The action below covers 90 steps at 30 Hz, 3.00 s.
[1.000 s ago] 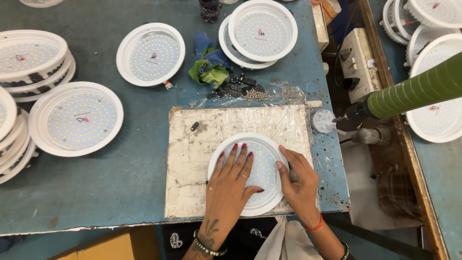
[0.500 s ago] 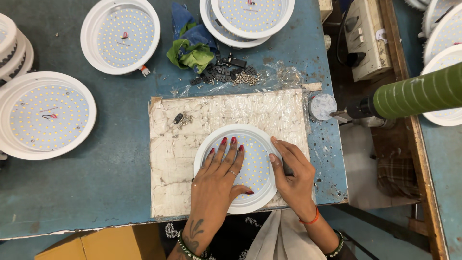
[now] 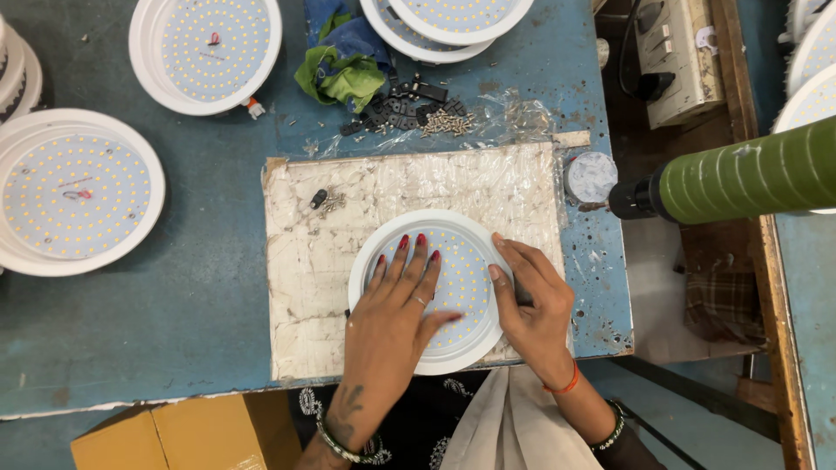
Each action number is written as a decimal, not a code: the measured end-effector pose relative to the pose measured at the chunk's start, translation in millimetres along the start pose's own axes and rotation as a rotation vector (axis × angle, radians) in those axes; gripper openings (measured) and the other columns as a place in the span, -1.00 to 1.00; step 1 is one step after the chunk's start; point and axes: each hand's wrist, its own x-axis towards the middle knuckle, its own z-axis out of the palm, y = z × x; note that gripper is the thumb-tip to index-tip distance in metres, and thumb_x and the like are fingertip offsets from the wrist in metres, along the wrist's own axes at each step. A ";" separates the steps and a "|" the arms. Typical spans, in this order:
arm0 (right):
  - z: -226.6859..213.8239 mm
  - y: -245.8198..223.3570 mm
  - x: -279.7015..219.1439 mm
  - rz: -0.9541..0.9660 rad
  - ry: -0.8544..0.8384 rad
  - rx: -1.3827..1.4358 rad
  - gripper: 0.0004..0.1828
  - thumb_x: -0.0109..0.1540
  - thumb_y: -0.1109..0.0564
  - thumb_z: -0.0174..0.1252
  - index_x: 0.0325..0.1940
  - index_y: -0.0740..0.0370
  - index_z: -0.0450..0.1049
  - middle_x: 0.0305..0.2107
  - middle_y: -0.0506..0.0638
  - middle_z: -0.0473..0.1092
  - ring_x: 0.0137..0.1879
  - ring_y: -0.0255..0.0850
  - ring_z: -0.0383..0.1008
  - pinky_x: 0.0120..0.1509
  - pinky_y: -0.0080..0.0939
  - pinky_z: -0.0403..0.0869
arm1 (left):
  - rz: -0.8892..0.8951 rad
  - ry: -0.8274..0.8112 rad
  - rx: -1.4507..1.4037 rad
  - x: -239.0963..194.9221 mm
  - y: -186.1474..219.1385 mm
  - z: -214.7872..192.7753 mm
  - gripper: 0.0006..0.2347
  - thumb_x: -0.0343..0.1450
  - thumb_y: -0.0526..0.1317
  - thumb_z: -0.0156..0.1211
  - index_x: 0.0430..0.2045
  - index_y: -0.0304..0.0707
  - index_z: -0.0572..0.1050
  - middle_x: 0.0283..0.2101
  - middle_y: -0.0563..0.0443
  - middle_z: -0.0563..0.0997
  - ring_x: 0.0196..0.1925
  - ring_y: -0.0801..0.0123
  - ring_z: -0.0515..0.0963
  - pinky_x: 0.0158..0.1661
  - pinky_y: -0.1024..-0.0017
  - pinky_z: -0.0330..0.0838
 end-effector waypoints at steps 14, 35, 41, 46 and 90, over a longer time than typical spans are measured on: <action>2.1 -3.6 -5.6 -0.151 0.021 -0.090 -0.64 0.24 0.34 0.26 0.13 0.31 0.54 0.06 0.23 0.45 0.02 -0.10 0.57 0.04 -0.19 0.55 | -0.439 0.460 -0.415 -22.3 -24.9 0.5 -0.64 0.29 -0.28 0.45 -0.04 -0.28 0.56 -0.10 -0.05 0.65 -0.03 0.21 0.62 -0.05 0.31 0.52; 6.6 -43.7 14.9 -0.487 -0.614 -0.254 -0.38 -0.01 -0.10 0.36 0.12 0.07 0.55 0.27 -0.02 0.33 0.46 0.08 0.20 0.47 0.14 0.28 | -0.313 0.491 -0.361 -24.9 -30.7 2.4 -0.71 0.35 -0.32 0.34 -0.05 -0.38 0.55 -0.13 -0.14 0.63 -0.07 0.09 0.57 -0.13 0.25 0.50; 9.5 -43.7 10.8 -0.447 -0.594 -0.239 -0.38 0.00 -0.08 0.36 0.13 0.11 0.56 0.29 -0.01 0.32 0.49 0.07 0.17 0.52 0.19 0.23 | -0.288 0.505 -0.355 -24.4 -30.4 1.5 -0.72 0.37 -0.33 0.33 -0.05 -0.39 0.54 -0.15 -0.14 0.63 -0.08 0.08 0.57 -0.12 0.24 0.49; 11.3 -40.4 8.3 -0.433 -0.595 -0.227 -0.37 0.01 -0.08 0.36 0.14 0.13 0.55 0.30 0.00 0.31 0.51 0.09 0.14 0.54 0.23 0.18 | -0.289 0.504 -0.357 -25.3 -30.7 2.8 -0.72 0.37 -0.33 0.32 -0.05 -0.40 0.54 -0.16 -0.15 0.63 -0.08 0.07 0.56 -0.12 0.23 0.49; -70.4 -11.9 22.3 -0.557 0.010 -0.269 -0.60 0.06 0.15 0.42 -0.01 0.20 0.60 0.19 0.09 0.42 0.33 0.02 0.45 0.38 -0.02 0.49 | -0.363 0.570 -0.455 -20.1 -53.0 -11.3 -0.78 0.44 -0.36 0.09 -0.07 -0.23 0.59 -0.12 -0.03 0.63 -0.12 0.21 0.59 -0.19 0.36 0.52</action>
